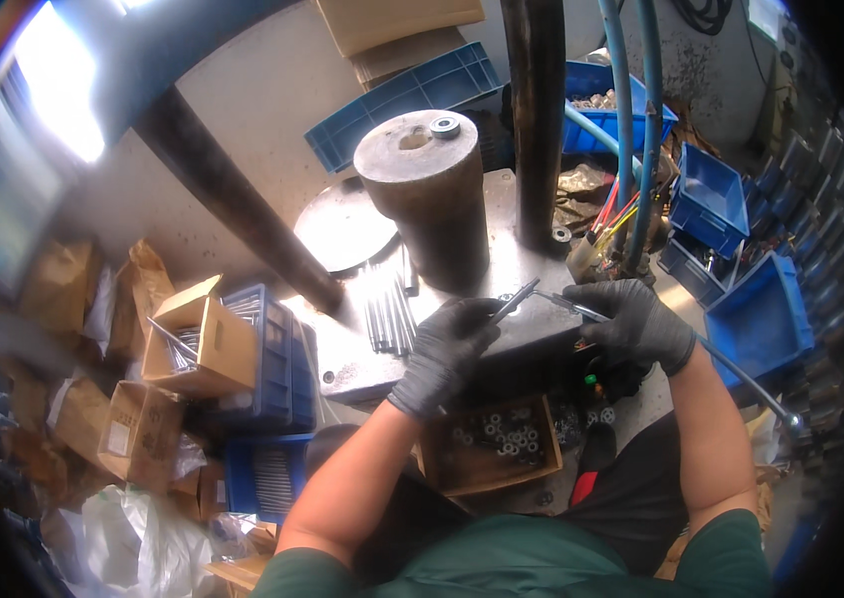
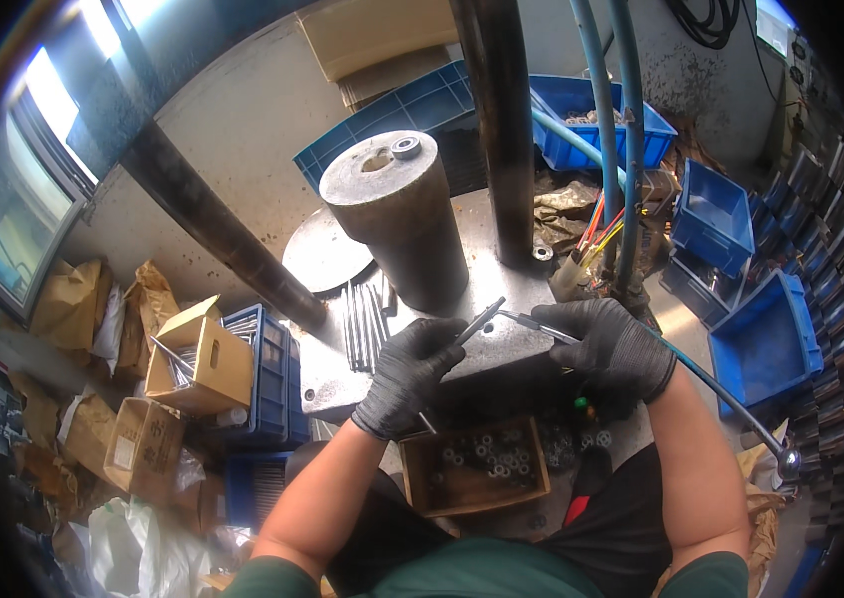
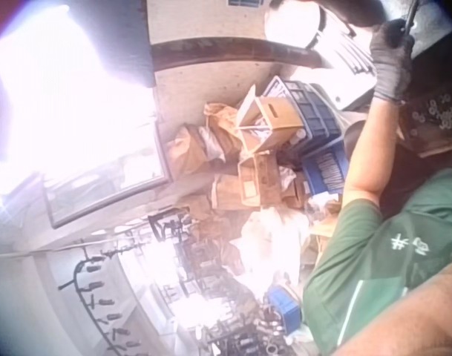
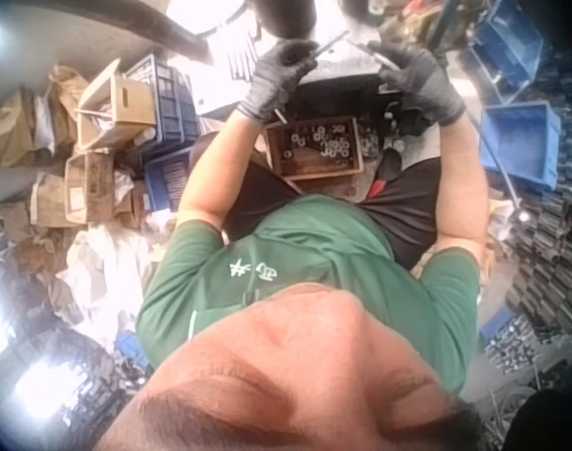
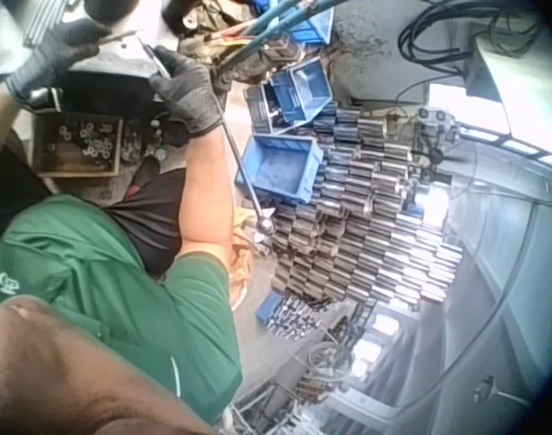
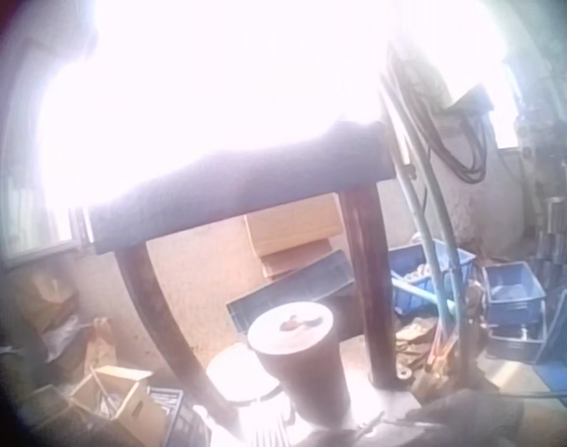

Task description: Manually assembling or inspecting metal rods and washers at an industrial workstation or press.

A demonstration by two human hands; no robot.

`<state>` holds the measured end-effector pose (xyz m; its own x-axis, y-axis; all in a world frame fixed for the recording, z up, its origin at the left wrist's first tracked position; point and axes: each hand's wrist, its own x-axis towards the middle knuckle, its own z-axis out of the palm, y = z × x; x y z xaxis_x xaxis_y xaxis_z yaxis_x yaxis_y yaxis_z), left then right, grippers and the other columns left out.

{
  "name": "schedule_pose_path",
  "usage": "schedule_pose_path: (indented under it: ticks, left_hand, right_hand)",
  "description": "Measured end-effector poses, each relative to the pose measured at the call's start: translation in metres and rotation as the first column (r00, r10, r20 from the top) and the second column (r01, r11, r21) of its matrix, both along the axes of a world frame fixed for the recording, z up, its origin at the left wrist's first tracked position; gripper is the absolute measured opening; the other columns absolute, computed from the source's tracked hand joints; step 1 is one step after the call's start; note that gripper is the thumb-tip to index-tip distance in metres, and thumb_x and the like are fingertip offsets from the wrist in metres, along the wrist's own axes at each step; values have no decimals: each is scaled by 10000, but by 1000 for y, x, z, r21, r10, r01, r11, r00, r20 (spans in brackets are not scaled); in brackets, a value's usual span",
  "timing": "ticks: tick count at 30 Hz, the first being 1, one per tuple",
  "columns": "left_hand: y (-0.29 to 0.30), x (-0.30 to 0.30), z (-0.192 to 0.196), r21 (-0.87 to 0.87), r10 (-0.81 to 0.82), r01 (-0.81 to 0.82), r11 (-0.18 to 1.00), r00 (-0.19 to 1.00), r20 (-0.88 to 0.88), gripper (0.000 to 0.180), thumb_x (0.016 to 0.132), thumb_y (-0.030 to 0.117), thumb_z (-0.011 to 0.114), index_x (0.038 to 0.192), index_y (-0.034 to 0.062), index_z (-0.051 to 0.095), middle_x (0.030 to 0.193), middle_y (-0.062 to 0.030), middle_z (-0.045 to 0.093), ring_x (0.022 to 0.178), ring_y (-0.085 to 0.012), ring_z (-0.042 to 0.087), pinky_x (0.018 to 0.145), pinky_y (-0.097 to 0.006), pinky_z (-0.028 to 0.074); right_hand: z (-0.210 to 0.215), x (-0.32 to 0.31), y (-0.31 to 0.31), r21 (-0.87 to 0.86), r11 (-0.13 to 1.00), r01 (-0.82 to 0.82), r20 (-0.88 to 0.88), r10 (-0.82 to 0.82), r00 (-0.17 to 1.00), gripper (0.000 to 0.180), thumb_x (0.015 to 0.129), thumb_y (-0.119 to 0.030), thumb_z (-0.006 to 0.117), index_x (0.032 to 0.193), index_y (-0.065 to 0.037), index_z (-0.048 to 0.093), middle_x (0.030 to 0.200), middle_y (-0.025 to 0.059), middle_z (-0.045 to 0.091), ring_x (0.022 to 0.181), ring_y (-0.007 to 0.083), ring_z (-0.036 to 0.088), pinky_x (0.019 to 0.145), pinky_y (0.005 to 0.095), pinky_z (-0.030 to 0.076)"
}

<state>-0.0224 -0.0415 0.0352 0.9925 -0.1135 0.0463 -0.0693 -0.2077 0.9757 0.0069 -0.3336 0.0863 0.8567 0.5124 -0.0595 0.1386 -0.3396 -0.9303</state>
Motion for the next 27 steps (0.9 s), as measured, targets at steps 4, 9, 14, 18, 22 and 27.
schedule_pose_path:
  ticks: [4,9,14,18,22,27]
  left_hand:
    - [-2,-2,6,-135,-27,6,991,988,-151,341,958,92,747,1281,10,675,1129,-64,713,985,-127,651,871,-275,541]
    - [-2,-3,3,-171,-109,90,981,988,-110,399,972,197,736,1321,19,663,1089,-52,692,880,-106,626,799,-256,525]
    - [6,-1,10,-346,-248,184,920,957,-150,600,964,431,701,1401,31,605,1100,-36,654,723,-26,512,592,-182,427]
    - [10,3,-10,-378,-296,239,894,950,-100,637,960,469,678,1395,10,600,975,-25,651,683,-27,504,576,-179,407]
    - [5,-3,-1,-435,-224,181,882,973,-51,608,960,456,663,1346,-12,626,726,26,564,592,-32,469,521,-184,359]
    - [7,-9,10,-407,-211,158,899,974,-88,566,963,421,661,1324,-15,640,693,29,551,551,-41,446,498,-194,343]
  right_hand:
    - [5,4,-7,-59,996,-66,-65,62,996,522,852,-24,698,1367,32,630,1219,171,732,1108,185,681,960,330,543]
    - [16,-10,19,-101,969,-224,21,227,974,537,888,-140,708,1370,75,608,1197,164,743,1116,183,672,983,349,524]
    - [7,-6,10,40,985,-167,-57,169,984,526,899,-101,689,1388,69,591,1190,155,739,1113,169,658,973,333,526]
    - [16,-9,19,-41,978,-205,-66,203,977,516,902,-71,667,1398,49,592,1198,153,737,1110,163,656,963,331,533]
    - [17,-11,21,-42,977,-211,-90,207,974,509,893,-53,665,1392,30,606,1194,144,740,1101,162,661,963,332,539]
    - [13,-10,26,-94,965,-244,-61,239,969,510,886,-50,678,1387,19,614,1203,132,742,1108,170,667,980,342,534]
